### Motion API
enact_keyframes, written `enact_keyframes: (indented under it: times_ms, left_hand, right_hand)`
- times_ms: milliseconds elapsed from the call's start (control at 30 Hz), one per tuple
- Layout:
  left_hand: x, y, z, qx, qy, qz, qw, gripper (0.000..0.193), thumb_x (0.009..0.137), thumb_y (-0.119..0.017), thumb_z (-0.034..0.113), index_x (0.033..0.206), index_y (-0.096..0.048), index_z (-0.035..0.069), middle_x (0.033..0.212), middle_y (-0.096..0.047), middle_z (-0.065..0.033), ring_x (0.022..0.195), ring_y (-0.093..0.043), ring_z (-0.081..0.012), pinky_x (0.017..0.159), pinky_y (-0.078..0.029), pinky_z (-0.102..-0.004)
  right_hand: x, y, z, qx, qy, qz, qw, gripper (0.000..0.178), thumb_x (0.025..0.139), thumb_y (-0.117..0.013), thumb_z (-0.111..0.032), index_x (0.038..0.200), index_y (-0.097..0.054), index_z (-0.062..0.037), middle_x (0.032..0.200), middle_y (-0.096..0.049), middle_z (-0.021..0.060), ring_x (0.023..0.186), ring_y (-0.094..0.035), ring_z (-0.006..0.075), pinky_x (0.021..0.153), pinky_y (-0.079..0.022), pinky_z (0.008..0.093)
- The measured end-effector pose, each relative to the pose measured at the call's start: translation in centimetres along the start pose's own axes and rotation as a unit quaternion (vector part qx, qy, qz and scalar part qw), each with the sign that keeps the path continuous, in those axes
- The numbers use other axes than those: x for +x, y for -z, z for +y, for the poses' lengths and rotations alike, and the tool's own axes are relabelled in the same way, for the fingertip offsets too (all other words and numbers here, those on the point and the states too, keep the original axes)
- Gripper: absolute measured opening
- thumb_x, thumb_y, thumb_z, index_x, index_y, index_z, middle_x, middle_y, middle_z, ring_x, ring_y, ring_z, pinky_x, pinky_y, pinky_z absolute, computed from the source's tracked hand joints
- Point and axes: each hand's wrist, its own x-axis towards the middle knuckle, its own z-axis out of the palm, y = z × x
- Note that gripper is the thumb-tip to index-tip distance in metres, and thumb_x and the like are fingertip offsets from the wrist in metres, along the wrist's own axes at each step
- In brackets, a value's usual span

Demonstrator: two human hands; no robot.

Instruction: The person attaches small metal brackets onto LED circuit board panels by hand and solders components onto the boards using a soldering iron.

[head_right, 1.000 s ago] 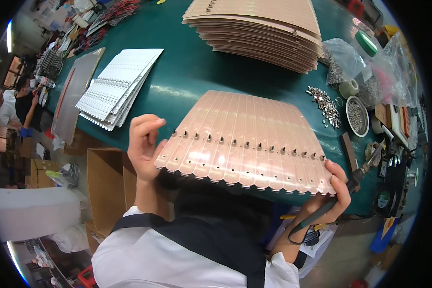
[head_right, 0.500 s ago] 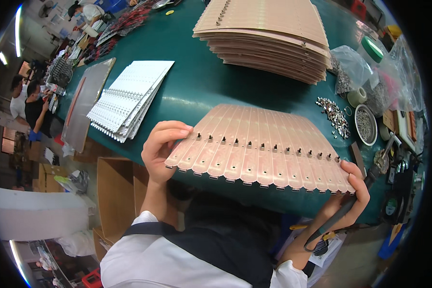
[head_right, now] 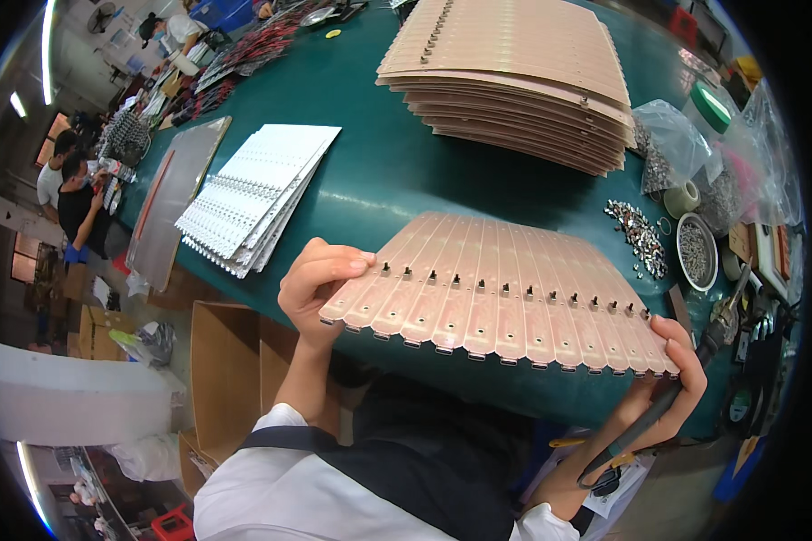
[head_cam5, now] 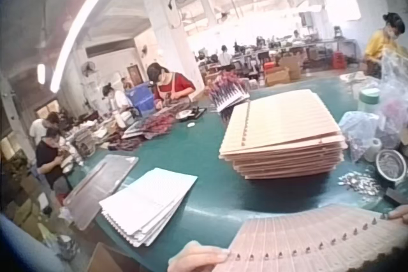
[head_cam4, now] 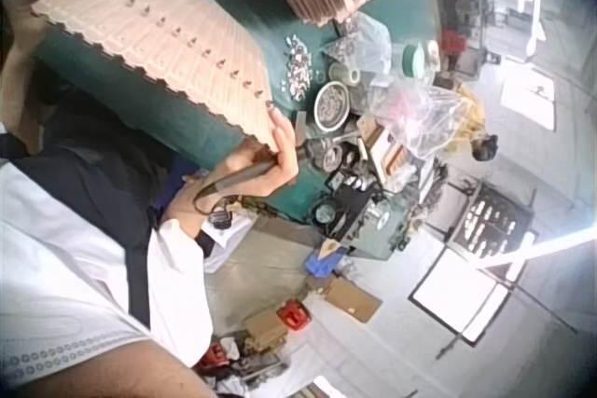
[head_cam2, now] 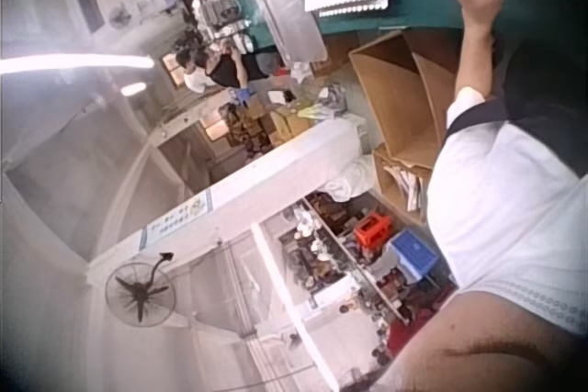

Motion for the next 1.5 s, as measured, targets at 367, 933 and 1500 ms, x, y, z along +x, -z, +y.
enact_keyframes:
  times_ms: [367, 933, 1500]
  left_hand:
    - [0.2, -0.5, 0.1, -0.115, 0.067, 0.016, 0.991, 0.033, 0.072, -0.067, -0.007, 0.102, -0.064, 0.004, 0.099, -0.068, -0.0127, 0.075, -0.059, -0.0169, 0.054, -0.04, -0.0225]
    - [1.6, -1.2, -0.6, -0.08, -0.025, -0.054, 0.995, 0.022, 0.072, -0.076, 0.01, 0.093, -0.069, 0.005, 0.09, -0.069, -0.0089, 0.069, -0.058, -0.0148, 0.057, -0.039, -0.0243]
    - [2.8, -0.3, -1.0, -0.054, -0.052, -0.124, 0.989, 0.027, 0.075, -0.073, 0.022, 0.096, -0.069, 0.007, 0.095, -0.071, -0.0045, 0.076, -0.062, -0.0134, 0.064, -0.034, -0.0273]
  right_hand:
    - [-0.3, -0.1, 0.1, -0.002, -0.008, 0.005, 1.0, 0.026, 0.095, -0.058, -0.016, 0.11, -0.048, 0.0019, 0.106, -0.062, 0.0255, 0.101, -0.061, 0.03, 0.091, -0.046, 0.04]
    - [-0.2, -0.2, -0.4, 0.025, -0.006, 0.005, 1.0, 0.019, 0.092, -0.056, -0.004, 0.108, -0.049, 0.0014, 0.106, -0.062, 0.0251, 0.101, -0.061, 0.0292, 0.091, -0.047, 0.0394]
    - [-0.5, -0.3, -1.1, 0.033, -0.008, 0.001, 0.999, 0.02, 0.089, -0.06, -0.002, 0.106, -0.049, 0.0014, 0.105, -0.062, 0.025, 0.098, -0.062, 0.0289, 0.089, -0.049, 0.0378]
